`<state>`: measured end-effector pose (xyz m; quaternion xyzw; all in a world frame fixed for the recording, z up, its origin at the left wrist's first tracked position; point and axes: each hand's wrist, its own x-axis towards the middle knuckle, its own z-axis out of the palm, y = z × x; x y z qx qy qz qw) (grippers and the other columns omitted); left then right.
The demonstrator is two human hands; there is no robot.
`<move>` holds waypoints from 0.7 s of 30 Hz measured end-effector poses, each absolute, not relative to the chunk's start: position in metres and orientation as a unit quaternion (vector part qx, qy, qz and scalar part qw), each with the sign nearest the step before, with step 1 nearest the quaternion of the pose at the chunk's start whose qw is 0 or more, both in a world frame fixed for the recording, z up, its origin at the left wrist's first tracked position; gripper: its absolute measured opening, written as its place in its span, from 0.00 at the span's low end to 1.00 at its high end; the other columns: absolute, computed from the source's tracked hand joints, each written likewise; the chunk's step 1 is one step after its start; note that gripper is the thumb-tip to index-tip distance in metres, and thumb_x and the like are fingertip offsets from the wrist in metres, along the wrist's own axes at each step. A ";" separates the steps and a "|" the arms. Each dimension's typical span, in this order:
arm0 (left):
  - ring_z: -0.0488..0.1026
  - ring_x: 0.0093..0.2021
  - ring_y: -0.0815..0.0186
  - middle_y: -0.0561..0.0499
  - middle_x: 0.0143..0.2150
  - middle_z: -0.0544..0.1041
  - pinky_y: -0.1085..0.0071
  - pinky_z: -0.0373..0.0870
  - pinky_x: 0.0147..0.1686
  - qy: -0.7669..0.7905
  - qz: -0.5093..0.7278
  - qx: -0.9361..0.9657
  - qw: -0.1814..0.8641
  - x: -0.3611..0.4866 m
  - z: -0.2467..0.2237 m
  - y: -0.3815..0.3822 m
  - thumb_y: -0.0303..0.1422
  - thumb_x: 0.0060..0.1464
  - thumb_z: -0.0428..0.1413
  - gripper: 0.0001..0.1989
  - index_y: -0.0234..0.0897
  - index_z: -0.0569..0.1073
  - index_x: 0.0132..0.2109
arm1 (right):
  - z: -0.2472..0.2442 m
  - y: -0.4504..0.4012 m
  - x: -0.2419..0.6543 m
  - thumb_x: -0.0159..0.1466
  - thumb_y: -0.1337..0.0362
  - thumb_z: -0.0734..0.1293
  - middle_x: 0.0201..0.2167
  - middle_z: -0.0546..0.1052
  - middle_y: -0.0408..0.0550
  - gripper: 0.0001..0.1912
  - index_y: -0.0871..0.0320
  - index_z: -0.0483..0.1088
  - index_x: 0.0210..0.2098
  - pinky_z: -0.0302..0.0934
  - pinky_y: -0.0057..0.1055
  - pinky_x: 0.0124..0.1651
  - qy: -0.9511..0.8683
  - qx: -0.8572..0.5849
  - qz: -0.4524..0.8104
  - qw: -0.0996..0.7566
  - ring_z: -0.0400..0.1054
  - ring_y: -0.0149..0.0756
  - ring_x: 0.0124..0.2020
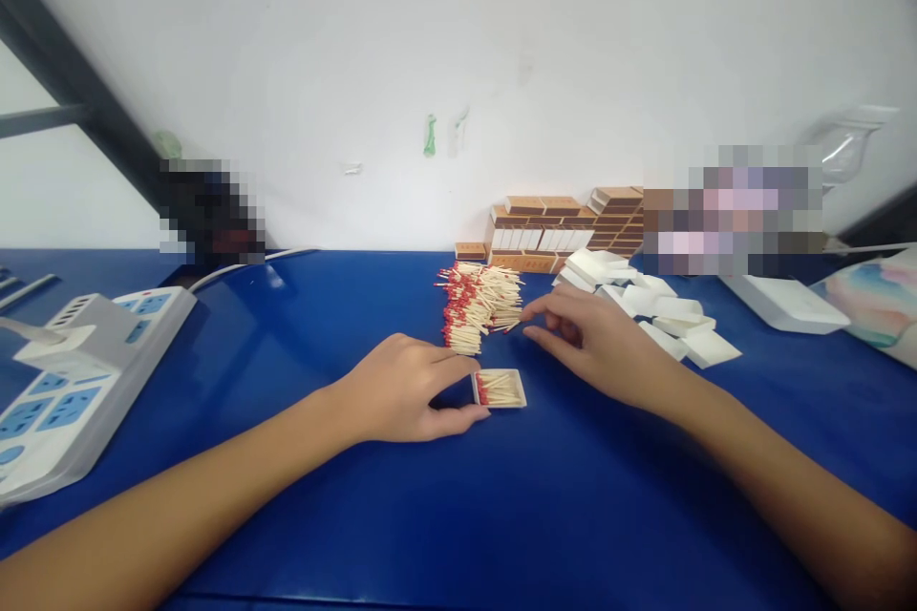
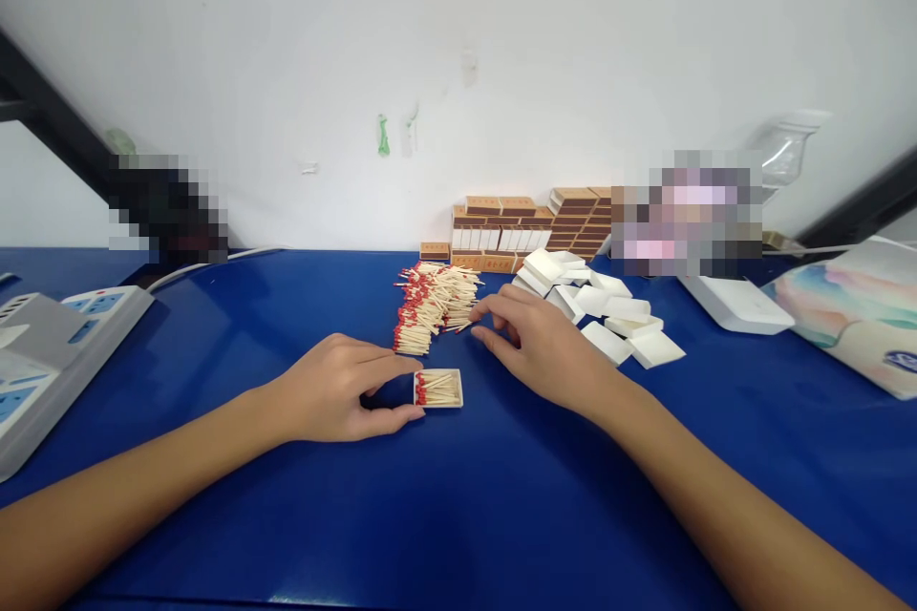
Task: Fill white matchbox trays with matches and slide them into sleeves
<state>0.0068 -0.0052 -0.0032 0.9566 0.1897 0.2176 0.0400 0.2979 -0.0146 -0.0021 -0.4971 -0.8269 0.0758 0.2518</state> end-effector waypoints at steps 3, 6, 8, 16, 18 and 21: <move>0.77 0.28 0.68 0.54 0.30 0.80 0.71 0.65 0.28 0.190 0.214 0.957 0.040 0.007 -0.004 -0.005 0.46 0.66 0.56 0.18 0.36 0.78 0.49 | -0.010 -0.008 0.299 0.72 0.61 0.63 0.38 0.73 0.48 0.11 0.52 0.75 0.50 0.62 0.35 0.37 -0.840 -0.480 0.069 0.242 0.68 0.37 0.34; 0.77 0.28 0.68 0.54 0.31 0.80 0.70 0.65 0.28 0.192 0.208 0.958 0.041 0.007 -0.005 -0.005 0.46 0.66 0.56 0.18 0.37 0.78 0.49 | -0.015 -0.003 0.300 0.73 0.59 0.63 0.37 0.71 0.48 0.09 0.54 0.74 0.44 0.63 0.35 0.37 -0.839 -0.485 0.067 0.237 0.67 0.37 0.34; 0.77 0.29 0.68 0.54 0.31 0.80 0.71 0.65 0.28 0.197 0.206 0.958 0.042 0.007 -0.005 -0.005 0.46 0.66 0.56 0.18 0.37 0.78 0.50 | -0.016 -0.001 0.301 0.73 0.57 0.63 0.36 0.71 0.48 0.10 0.54 0.73 0.41 0.63 0.34 0.36 -0.834 -0.494 0.076 0.233 0.66 0.36 0.33; 0.78 0.30 0.68 0.53 0.32 0.81 0.71 0.67 0.29 0.198 0.205 0.957 0.044 0.006 -0.005 -0.005 0.46 0.66 0.56 0.18 0.37 0.78 0.50 | -0.016 0.000 0.306 0.73 0.56 0.63 0.35 0.72 0.48 0.11 0.54 0.72 0.39 0.62 0.35 0.35 -0.839 -0.487 0.093 0.224 0.66 0.37 0.33; 0.79 0.32 0.67 0.53 0.34 0.82 0.71 0.68 0.30 0.197 0.207 0.957 0.045 0.006 -0.007 -0.004 0.47 0.66 0.56 0.18 0.37 0.78 0.50 | -0.014 -0.002 0.306 0.73 0.57 0.63 0.35 0.72 0.48 0.11 0.54 0.72 0.39 0.61 0.34 0.35 -0.837 -0.492 0.092 0.221 0.66 0.37 0.33; 0.80 0.33 0.66 0.53 0.35 0.82 0.70 0.68 0.31 0.197 0.208 0.957 0.048 0.006 -0.007 -0.003 0.47 0.66 0.56 0.18 0.37 0.78 0.50 | -0.011 -0.006 0.301 0.72 0.57 0.64 0.34 0.71 0.47 0.09 0.54 0.72 0.38 0.60 0.34 0.34 -0.827 -0.508 0.080 0.227 0.65 0.36 0.32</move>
